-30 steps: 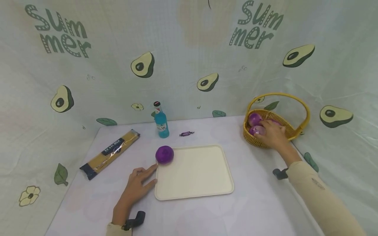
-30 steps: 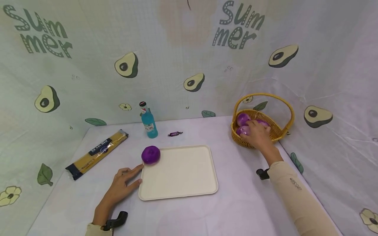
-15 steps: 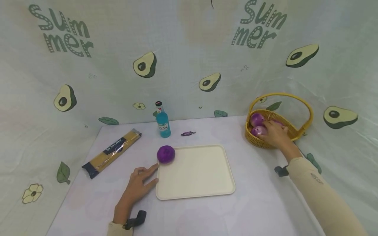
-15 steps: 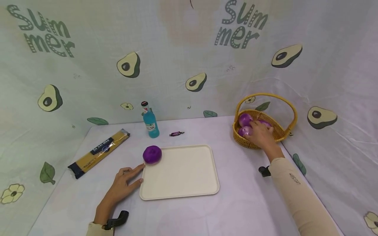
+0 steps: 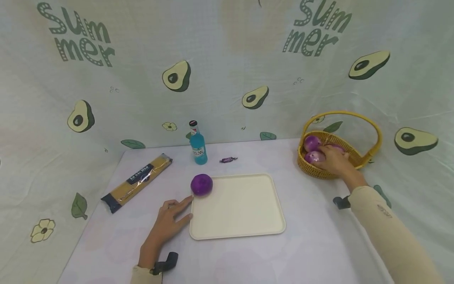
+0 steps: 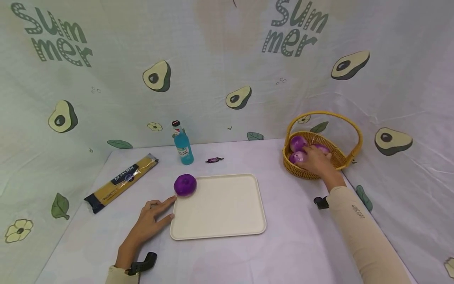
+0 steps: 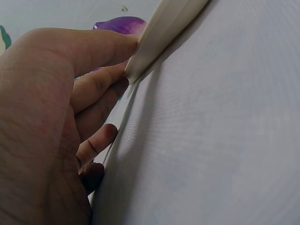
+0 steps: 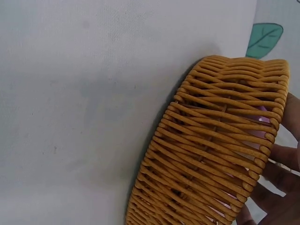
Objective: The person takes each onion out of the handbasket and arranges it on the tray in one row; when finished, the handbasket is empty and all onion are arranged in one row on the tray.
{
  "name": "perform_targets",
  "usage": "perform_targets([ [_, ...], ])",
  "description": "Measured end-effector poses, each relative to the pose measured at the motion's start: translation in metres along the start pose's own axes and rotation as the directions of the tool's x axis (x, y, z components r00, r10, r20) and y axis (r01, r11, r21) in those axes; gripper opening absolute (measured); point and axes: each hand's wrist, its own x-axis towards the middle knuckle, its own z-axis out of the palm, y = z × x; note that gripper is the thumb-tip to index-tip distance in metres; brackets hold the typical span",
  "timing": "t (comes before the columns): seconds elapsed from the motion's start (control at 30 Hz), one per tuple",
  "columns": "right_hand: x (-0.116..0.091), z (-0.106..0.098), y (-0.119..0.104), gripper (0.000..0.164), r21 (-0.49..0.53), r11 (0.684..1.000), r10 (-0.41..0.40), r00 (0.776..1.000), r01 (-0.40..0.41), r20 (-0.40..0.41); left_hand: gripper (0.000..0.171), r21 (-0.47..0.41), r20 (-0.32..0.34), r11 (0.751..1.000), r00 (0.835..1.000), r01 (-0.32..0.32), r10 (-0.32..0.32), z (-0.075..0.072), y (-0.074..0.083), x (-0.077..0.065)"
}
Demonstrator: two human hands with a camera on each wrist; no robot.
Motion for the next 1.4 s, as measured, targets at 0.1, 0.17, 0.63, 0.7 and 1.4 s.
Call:
perform_targets([
  [0.1,-0.001,0.0,0.003,0.076,-0.005,1.0,-0.026,1.0,0.026,-0.006,0.058,-0.003,-0.005,1.0,1.0,-0.006,0.006,0.001,0.001,0.0],
  [0.17,-0.002,0.0,0.005,0.072,-0.02,0.998,-0.057,0.998,0.057,-0.019,0.058,-0.004,-0.006,1.0,1.0,-0.007,0.007,0.003,0.001,0.0],
  [0.63,-0.005,-0.004,0.007,0.077,0.056,0.997,-0.045,0.996,0.049,-0.072,0.058,0.002,-0.022,1.0,1.0,0.02,-0.02,0.004,0.002,-0.003],
  [0.7,-0.006,-0.004,0.006,0.081,0.068,0.997,-0.03,0.996,0.036,-0.083,0.058,0.001,-0.02,1.0,0.999,0.027,-0.027,0.003,0.002,-0.003],
  [1.4,-0.023,-0.003,0.001,0.104,0.127,0.991,0.062,0.981,-0.039,-0.183,0.059,-0.012,0.018,0.999,0.999,0.048,-0.047,0.0,0.0,0.001],
])
